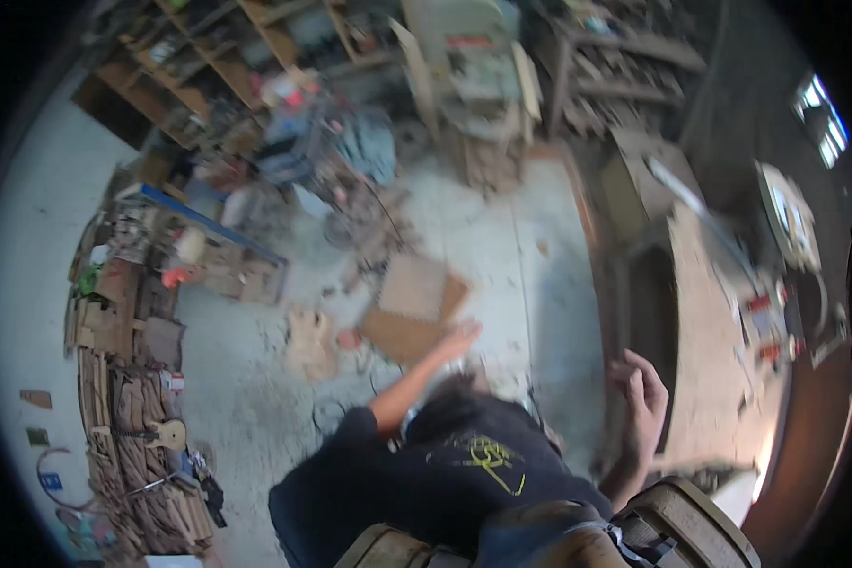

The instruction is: The person sands the surfaces and edges of a wooden electric guitar body using a stationary belt sander and by hand with a piece of sandpaper. The person turns the guitar body over to work on both sides and wipes dust from the wood with their hands.

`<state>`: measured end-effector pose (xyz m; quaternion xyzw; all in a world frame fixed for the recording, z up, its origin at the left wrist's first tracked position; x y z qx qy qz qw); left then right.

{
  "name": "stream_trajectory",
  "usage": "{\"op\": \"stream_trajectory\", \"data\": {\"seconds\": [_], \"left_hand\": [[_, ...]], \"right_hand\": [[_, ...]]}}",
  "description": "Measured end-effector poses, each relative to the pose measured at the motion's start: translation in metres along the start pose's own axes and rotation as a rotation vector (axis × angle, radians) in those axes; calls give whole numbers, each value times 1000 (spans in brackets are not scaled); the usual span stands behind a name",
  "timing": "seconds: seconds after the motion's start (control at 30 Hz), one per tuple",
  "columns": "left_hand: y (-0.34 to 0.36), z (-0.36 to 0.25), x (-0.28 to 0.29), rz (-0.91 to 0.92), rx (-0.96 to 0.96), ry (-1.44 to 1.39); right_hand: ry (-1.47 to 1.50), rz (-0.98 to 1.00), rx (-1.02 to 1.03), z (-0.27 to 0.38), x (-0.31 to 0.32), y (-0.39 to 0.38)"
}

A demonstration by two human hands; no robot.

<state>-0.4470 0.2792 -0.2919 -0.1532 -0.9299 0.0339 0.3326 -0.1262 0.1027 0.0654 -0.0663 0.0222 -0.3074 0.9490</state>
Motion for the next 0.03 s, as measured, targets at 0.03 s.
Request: {"op": "stream_trajectory", "data": {"seconds": [0.03], "left_hand": [[49,-2,45,-56,-34,22]], "right_hand": [[-11,39,6,-2,-17,22]]}}
Point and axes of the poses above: each hand's wrist, its own y-axis towards the middle knuckle, its own x-axis out of the back of the hand, z = x × y, the point moved 9 cm from there along y, towards the middle knuckle, and after that the axes turned 12 degrees about -z, right-handed, at the moved point
